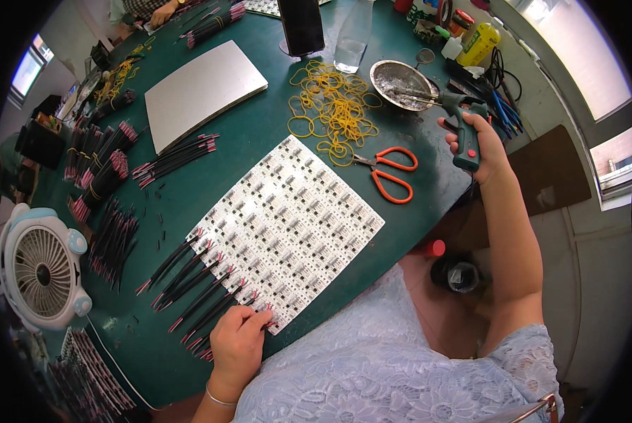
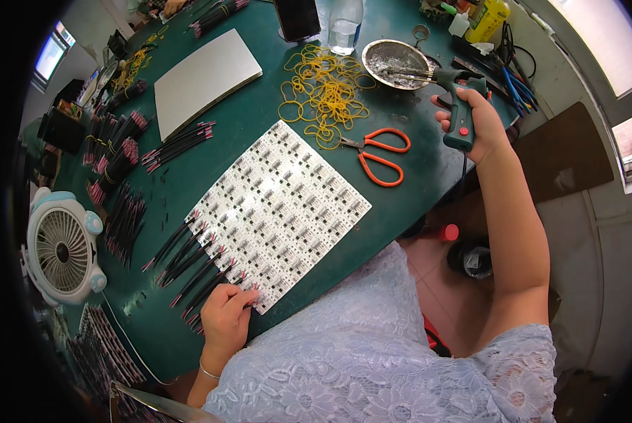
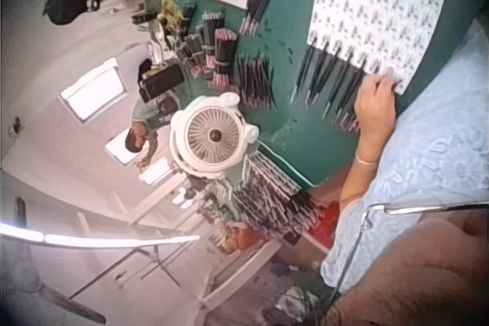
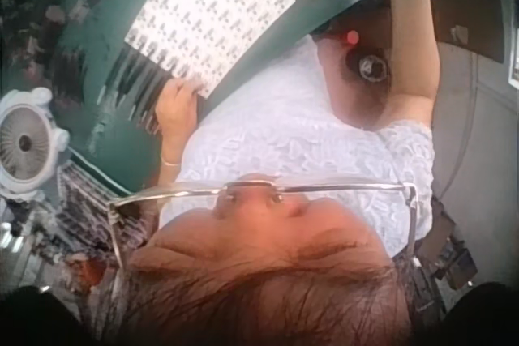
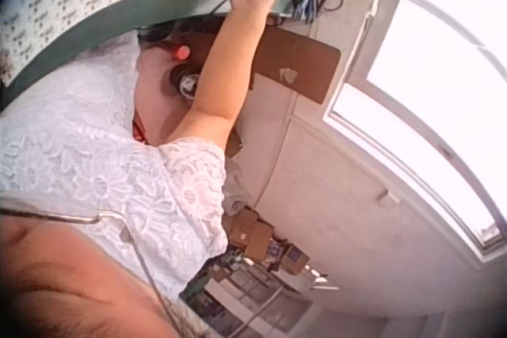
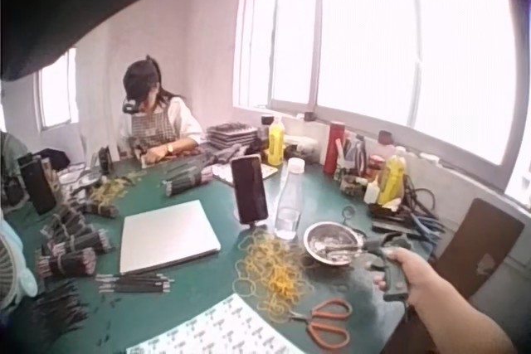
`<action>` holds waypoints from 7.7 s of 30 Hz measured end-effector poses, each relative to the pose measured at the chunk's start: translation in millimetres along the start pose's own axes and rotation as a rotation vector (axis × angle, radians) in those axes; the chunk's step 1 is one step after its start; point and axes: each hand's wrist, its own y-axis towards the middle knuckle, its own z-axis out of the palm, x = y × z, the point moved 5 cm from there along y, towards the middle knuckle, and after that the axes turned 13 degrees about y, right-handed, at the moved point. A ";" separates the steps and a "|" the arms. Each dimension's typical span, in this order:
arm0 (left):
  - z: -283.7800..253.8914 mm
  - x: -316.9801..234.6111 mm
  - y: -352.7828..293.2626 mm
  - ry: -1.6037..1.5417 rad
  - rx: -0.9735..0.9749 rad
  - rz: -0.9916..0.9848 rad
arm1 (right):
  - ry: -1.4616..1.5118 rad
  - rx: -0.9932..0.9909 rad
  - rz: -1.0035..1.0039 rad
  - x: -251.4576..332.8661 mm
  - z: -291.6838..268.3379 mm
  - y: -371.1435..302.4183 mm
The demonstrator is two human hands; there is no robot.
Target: The person places wires onto a circuit board and solders them to the connection points using a soldering iron.
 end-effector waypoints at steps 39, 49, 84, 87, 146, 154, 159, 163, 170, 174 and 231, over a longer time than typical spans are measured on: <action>-3.0 -10.6 -19.5 0.105 -0.185 0.034 | -0.529 0.619 -0.082 -130.4 -3.8 -242.0; 3.7 -11.9 -25.0 0.075 -0.070 0.044 | -1.029 0.808 -0.064 -143.2 4.5 -240.8; 8.4 -11.5 -22.3 0.001 -0.028 0.046 | -0.827 0.598 0.143 -153.7 -3.0 -243.2; 8.3 -13.0 -21.3 0.028 -0.035 0.057 | -0.743 0.568 0.200 -139.7 6.5 -245.1; 6.0 -12.4 -15.3 -0.001 -0.009 0.076 | -1.077 0.766 -0.229 -142.0 3.9 -242.3; 2.9 -12.2 -11.3 -0.008 -0.056 0.072 | -0.544 0.453 0.195 -144.4 -11.4 -247.8; 2.7 -6.0 -13.8 -0.050 -0.114 0.089 | -0.960 0.589 0.079 -148.4 -32.9 -247.6; 3.1 -5.8 -10.6 -0.076 -0.074 0.112 | -0.833 0.575 0.064 -150.4 -22.8 -244.7; 3.4 -8.8 -14.7 0.014 -0.028 0.182 | -0.825 0.630 0.104 -149.4 -10.2 -243.3; 0.8 -9.2 -15.5 0.027 -0.045 0.186 | -0.871 0.654 0.046 -148.5 -9.6 -244.5; -67.0 159.5 190.5 0.480 -0.080 0.098 | 0.359 0.451 -0.030 -164.0 51.0 -93.9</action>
